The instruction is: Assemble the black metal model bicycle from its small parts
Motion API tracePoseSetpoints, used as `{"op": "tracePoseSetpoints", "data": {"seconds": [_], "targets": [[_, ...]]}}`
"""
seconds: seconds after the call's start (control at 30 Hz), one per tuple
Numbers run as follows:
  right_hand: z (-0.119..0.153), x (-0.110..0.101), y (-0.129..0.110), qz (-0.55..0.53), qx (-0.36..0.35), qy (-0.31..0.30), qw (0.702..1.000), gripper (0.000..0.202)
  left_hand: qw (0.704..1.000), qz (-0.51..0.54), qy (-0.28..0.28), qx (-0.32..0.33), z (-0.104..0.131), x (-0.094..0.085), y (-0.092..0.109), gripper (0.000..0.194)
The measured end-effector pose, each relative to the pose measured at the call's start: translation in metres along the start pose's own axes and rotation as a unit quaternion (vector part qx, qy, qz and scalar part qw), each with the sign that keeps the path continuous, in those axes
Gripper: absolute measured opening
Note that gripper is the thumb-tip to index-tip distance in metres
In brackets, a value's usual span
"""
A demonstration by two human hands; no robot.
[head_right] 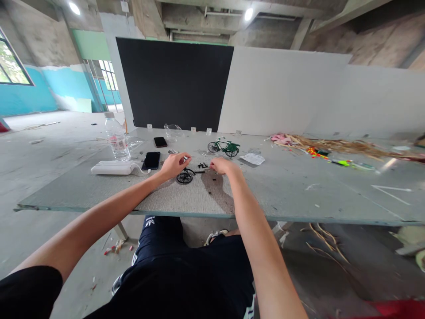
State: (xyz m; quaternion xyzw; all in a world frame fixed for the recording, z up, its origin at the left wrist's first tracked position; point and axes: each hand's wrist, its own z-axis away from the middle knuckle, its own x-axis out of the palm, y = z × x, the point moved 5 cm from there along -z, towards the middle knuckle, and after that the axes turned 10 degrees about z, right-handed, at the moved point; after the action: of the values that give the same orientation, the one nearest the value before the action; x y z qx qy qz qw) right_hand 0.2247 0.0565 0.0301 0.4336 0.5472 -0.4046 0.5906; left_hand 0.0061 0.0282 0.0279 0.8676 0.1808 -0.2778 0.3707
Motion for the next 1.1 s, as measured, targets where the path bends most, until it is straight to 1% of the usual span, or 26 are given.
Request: {"op": "tracePoseSetpoints", "data": {"seconds": [0.1, 0.27, 0.4, 0.53, 0.67, 0.7, 0.73, 0.8, 0.9, 1.1], "targets": [[0.001, -0.004, -0.011, -0.015, -0.019, -0.013, 1.0, 0.012, 0.999, 0.004, -0.011, 0.03, -0.001, 0.003, 0.002, 0.031], [-0.001, -0.011, -0.042, -0.095, -0.095, 0.046, 0.99, 0.019, 0.999, -0.004, -0.019, 0.039, -0.002, 0.007, 0.0, 0.032], [0.001, -0.015, -0.054, -0.128, -0.113, 0.101, 0.98, 0.021, 0.999, 0.007, -0.018, 0.038, -0.003, 0.006, -0.001, 0.029], [0.003, -0.022, -0.055, -0.162, -0.116, 0.159, 0.967, 0.025, 0.998, 0.045, -0.003, 0.032, -0.006, 0.006, -0.002, 0.022], [0.003, -0.031, -0.044, -0.218, -0.087, 0.246, 0.94, 0.03, 0.995, 0.087, 0.049, -0.002, -0.006, 0.003, -0.007, 0.02], [0.002, -0.032, -0.04, -0.24, -0.083, 0.259, 0.932, 0.03, 0.994, 0.094, 0.06, -0.008, -0.006, 0.002, -0.008, 0.019], [0.001, -0.032, -0.038, -0.264, -0.084, 0.261, 0.925, 0.029, 0.993, 0.098, 0.071, -0.015, -0.006, 0.001, -0.009, 0.019], [-0.001, -0.029, -0.035, -0.313, -0.089, 0.241, 0.914, 0.027, 0.991, 0.097, 0.086, -0.029, -0.006, -0.002, -0.011, 0.018], [-0.002, -0.026, -0.036, -0.366, -0.1, 0.216, 0.9, 0.029, 0.992, 0.082, 0.093, -0.033, -0.005, -0.006, -0.01, 0.019], [0.003, -0.031, -0.041, -0.384, -0.094, 0.272, 0.877, 0.035, 0.994, 0.046, 0.089, -0.045, -0.002, -0.008, -0.008, 0.022]]}}
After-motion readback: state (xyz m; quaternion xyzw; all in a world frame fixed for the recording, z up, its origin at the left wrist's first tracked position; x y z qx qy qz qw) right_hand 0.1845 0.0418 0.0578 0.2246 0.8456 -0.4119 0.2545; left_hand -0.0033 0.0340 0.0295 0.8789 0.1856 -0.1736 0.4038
